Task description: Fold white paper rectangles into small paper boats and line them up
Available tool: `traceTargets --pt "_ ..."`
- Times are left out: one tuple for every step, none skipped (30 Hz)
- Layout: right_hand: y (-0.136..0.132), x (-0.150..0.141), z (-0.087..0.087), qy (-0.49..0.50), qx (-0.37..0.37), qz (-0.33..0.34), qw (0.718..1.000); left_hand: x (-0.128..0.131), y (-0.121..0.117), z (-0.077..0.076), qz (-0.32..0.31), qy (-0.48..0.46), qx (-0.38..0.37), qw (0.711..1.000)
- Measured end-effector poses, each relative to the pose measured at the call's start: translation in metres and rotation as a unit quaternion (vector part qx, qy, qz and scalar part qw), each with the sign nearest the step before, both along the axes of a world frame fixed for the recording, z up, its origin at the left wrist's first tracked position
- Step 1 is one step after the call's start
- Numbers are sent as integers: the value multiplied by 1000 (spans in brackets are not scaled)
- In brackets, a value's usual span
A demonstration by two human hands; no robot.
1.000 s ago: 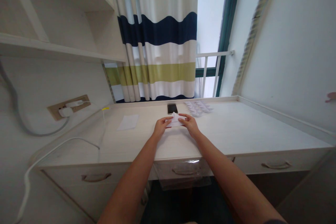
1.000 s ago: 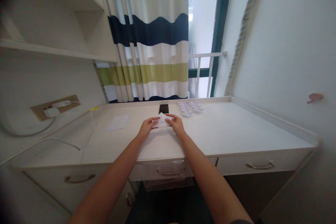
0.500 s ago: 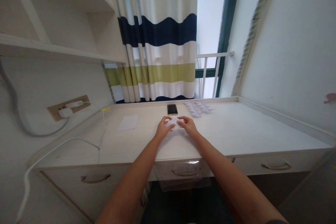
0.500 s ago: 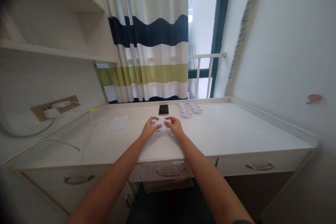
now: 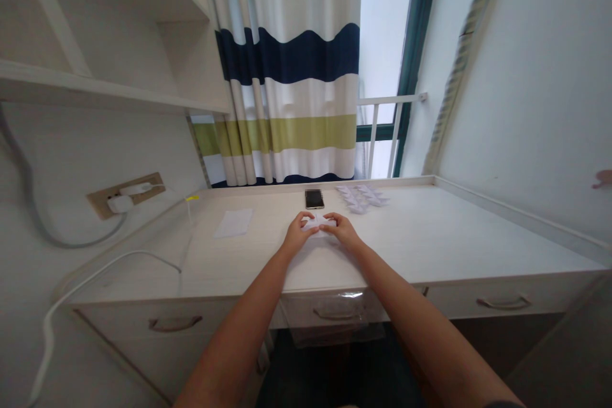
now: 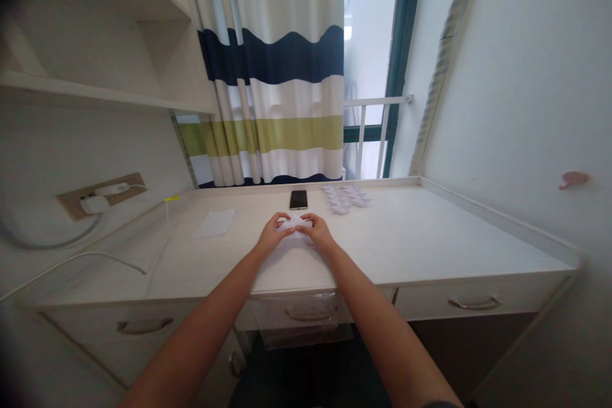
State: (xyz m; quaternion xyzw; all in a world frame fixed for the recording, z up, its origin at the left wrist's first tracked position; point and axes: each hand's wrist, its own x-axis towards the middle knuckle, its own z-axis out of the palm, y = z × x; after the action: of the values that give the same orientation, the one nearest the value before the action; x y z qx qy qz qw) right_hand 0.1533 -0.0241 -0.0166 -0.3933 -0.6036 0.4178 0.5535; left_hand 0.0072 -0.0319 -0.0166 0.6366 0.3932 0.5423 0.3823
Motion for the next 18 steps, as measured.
traceTargets --pt "0 0 0 6 -6 -1 1000 0 0 0 -2 -2 -5 1000" --pt "1 1 0 13 -12 -2 1000 0 0 1 -5 -5 -12 1000" --pt "2 1 0 20 -17 -4 1000 -1 1 1 -11 -11 -20 1000" --pt "2 1 0 27 -20 -6 999 -1 1 1 -18 -18 -29 999" --pt "3 1 -1 32 -20 -7 999 -1 2 1 -26 -24 -38 999" --pt "4 1 -1 35 -17 -7 999 -1 2 1 -32 -29 -43 998" --pt "4 1 -2 36 -13 -7 999 -1 3 1 -34 -31 -44 998" --pt "4 1 -2 36 -9 -6 999 -2 3 0 -33 -32 -44 998" --pt "5 1 -2 37 -9 -5 999 -2 4 0 -31 -31 -42 998" --pt "5 1 -2 38 -15 -2 999 -3 4 -1 -29 -30 -41 998" --pt "5 1 -3 42 -26 0 999 -3 5 -1 -27 -31 -39 998" --pt "6 1 -3 47 -37 1 998 -3 5 -1 -26 -33 -38 998" --pt "6 1 -3 54 -49 0 997 -3 5 -1 -25 -36 -38 998" --pt "6 2 -3 62 -59 -2 996 -3 4 0 -24 -40 -37 998" --pt "7 2 -3 72 -67 -2 995 -3 4 1 -22 -44 -37 998" --pt "7 2 -2 83 -73 2 994 -3 3 2 -19 -49 -39 998" --pt "7 3 -2 94 -79 10 992 -3 2 3 -17 -54 -43 997" --pt "7 4 -2 106 -84 21 991 -3 2 4 -16 -61 -48 997"
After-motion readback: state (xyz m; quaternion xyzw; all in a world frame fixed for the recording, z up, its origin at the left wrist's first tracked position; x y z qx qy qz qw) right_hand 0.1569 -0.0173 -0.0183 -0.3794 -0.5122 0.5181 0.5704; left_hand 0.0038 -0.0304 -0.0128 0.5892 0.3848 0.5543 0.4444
